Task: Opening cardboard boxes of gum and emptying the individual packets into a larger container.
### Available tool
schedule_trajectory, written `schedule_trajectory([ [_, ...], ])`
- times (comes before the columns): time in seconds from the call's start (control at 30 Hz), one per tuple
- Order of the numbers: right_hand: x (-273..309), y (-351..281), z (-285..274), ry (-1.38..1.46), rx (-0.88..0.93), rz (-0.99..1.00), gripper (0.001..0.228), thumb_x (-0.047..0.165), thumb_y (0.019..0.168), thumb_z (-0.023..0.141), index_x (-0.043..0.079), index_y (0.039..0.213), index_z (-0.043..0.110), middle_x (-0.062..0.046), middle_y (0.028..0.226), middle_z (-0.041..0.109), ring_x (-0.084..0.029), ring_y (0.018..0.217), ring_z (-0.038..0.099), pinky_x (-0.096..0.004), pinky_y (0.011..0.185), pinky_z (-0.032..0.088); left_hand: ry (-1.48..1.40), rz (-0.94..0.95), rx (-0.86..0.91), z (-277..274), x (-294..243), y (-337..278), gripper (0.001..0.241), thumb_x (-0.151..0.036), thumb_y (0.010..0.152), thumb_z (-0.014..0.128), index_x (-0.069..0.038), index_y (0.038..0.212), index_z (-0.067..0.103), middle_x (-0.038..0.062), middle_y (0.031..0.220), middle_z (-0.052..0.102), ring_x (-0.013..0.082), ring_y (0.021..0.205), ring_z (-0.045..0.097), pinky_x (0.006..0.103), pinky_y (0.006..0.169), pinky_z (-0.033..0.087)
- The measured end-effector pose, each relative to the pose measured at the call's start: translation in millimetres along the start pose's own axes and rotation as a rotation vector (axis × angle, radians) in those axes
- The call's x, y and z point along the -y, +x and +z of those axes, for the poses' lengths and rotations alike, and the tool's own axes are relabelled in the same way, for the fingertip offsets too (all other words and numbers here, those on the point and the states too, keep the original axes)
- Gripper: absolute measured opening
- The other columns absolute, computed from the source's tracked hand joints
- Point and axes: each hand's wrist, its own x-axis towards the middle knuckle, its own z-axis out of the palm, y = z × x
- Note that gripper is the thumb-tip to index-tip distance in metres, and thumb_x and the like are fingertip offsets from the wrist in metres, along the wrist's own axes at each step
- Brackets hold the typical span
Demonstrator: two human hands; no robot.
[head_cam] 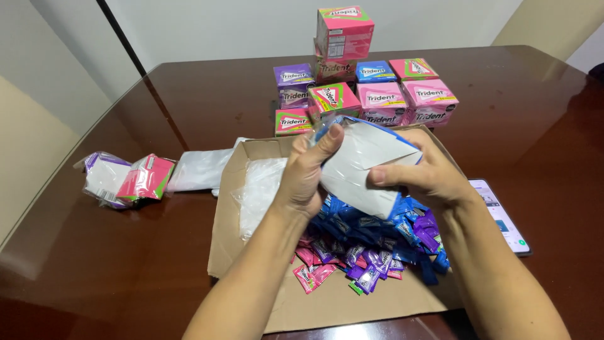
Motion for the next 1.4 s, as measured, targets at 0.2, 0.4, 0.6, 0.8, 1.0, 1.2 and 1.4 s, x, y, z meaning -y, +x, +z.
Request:
schedule_trajectory([
  [0.2,-11.7,0.2,-20.9,0.021,0.055,0.016,0.020,0.002,0.066,0.087,0.003,0.071,0.068,0.001,0.055,0.053,-0.003,0.044,0.050,-0.017,0.039,0.042,-0.017,-0.165,0.065,3.7,-6.4,0.5,0.023,-0.024,0.091,0.076,-0.007,0.078,0.069,0.008,0.061,0.068,0.0160,0.051,0.069,0.0240,0.045,0.056],
  [0.4,28.2,2.5,-15.2,-0.442,0.197,0.094,0.016,0.007,0.075,0.086,0.008,0.069,0.071,0.006,0.053,0.058,-0.001,0.049,0.047,-0.017,0.042,0.037,0.610,0.052,0.180,-32.3,-2.6,22.3,0.031,-0.033,0.087,0.081,-0.008,0.077,0.068,0.002,0.053,0.058,0.0063,0.047,0.056,0.0181,0.039,0.044],
  [0.6,41.0,-3.0,-11.0,-0.405,0.236,0.135,0.019,0.011,0.073,0.089,0.009,0.067,0.071,0.010,0.050,0.057,0.002,0.047,0.046,-0.015,0.039,0.036,0.479,0.032,0.138,2.6,-11.3,-0.5,0.028,-0.022,0.086,0.078,-0.011,0.065,0.063,-0.002,0.048,0.055,0.0027,0.047,0.053,0.0159,0.043,0.042],
  [0.8,12.2,-1.7,-18.3,-0.110,0.174,0.104,0.021,0.004,0.066,0.091,0.006,0.066,0.070,0.005,0.047,0.053,0.002,0.042,0.044,-0.015,0.037,0.037,0.185,-0.074,0.018,9.6,-1.5,-4.8,0.023,-0.019,0.088,0.077,-0.005,0.073,0.067,0.006,0.054,0.064,0.0112,0.049,0.067,0.0215,0.045,0.054],
  [1.0,-11.0,2.2,-20.8,-0.036,-0.007,0.110,0.021,0.006,0.067,0.089,0.003,0.079,0.071,0.000,0.053,0.059,-0.005,0.042,0.051,-0.019,0.038,0.041,0.309,-0.034,-0.042,0.6,-15.6,5.0,0.030,-0.032,0.094,0.073,-0.008,0.077,0.065,0.003,0.058,0.063,0.0092,0.048,0.064,0.0202,0.039,0.052],
  [1.2,-18.5,16.6,24.0,-0.154,-0.073,0.320,0.033,0.013,0.080,0.079,0.011,0.108,0.062,-0.001,0.075,0.064,-0.009,0.057,0.055,-0.023,0.045,0.037,0.660,-0.044,-0.034,-29.4,-66.3,-38.3,0.026,-0.025,0.089,0.071,-0.008,0.108,0.065,-0.002,0.085,0.065,0.0059,0.069,0.060,0.0217,0.046,0.050],
  [1.4,-75.9,73.2,111.9,-0.234,0.011,0.366,0.053,0.011,0.080,0.085,0.013,0.114,0.044,-0.006,0.072,0.058,-0.014,0.051,0.054,-0.027,0.039,0.040,0.622,0.031,-0.374,-103.4,-97.8,-84.6,0.058,-0.006,0.079,0.079,0.000,0.130,0.053,0.011,0.100,0.065,0.0167,0.071,0.067,0.0264,0.045,0.062],
])
